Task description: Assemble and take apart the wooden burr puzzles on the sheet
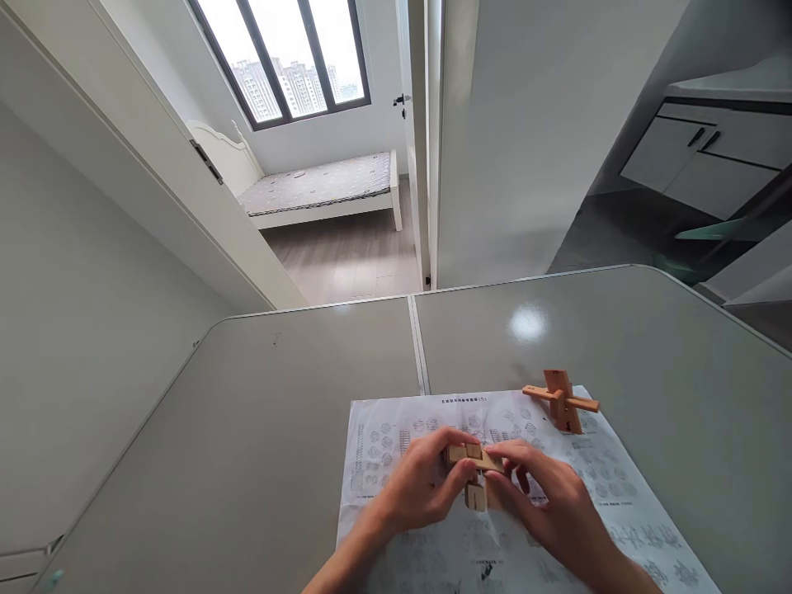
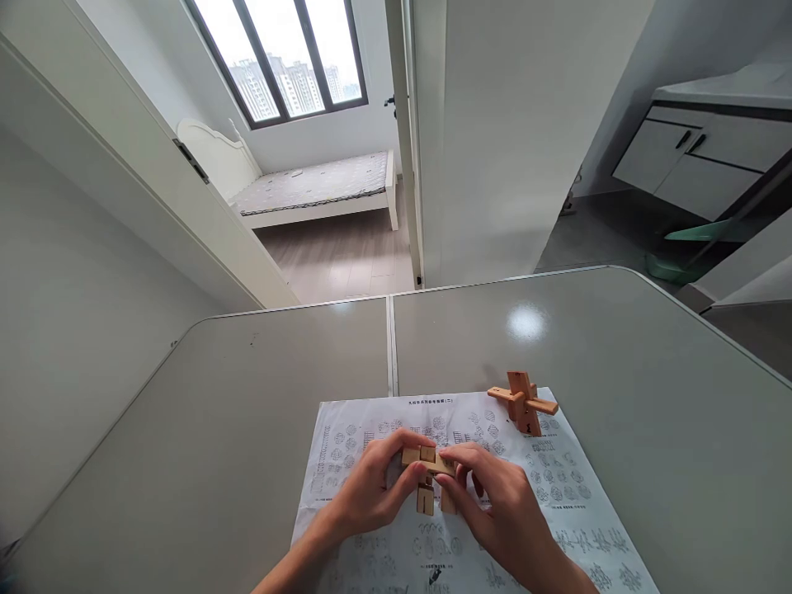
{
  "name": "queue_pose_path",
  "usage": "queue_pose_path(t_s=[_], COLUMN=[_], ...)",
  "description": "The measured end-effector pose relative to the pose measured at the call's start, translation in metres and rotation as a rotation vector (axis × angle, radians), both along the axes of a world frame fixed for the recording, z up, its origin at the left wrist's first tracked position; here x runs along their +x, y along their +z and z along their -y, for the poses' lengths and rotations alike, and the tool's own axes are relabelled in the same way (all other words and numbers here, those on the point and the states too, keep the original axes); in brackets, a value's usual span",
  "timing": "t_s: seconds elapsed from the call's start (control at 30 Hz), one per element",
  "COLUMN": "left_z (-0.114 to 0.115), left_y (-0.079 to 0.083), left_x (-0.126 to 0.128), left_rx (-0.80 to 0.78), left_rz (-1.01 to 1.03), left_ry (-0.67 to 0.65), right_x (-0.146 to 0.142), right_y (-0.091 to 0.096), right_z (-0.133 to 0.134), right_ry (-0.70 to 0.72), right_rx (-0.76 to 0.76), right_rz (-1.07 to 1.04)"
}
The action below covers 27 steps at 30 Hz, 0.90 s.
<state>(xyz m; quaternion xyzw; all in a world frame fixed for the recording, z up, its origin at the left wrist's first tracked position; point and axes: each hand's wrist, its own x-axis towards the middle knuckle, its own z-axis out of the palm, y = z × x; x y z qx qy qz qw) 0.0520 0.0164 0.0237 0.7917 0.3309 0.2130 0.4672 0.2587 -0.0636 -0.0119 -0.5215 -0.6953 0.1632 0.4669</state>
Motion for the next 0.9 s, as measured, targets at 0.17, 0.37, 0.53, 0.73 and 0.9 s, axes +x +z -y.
queue_pose_path(t_s=[0.17, 0.37, 0.53, 0.73, 0.9], left_z=[0.0006, 0.0006, 0.0004, 0.0010, 0.0009], left_y=[0.0017, 0.0025, 0.0022, 0.0020, 0.0026], left_x=[0.0009, 0.0010, 0.0009, 0.0005, 0.0005], left_rx=[-0.001, 0.006, 0.002, 0.008, 0.012], left_rz=[0.020, 0.018, 0.020, -0.001, -0.013], left_ry=[0.002, 0.004, 0.004, 0.010, 0.011], right_x=[-0.0004, -0.0003, -0.0006, -0.0008, -0.0005], right_y=[0.0019, 0.0026, 0.0025, 0.0030, 0.0042], right_z=[-0.0002, -0.0012, -0.0018, -0.0008, -0.0007], right_ry=[0.005, 0.007, 0.006, 0.008, -0.004], right_rx=[0.000, -0.002, -0.005, -0.030, -0.038], right_rz=[-0.011, -0.008, -0.012, -0.010, -0.005])
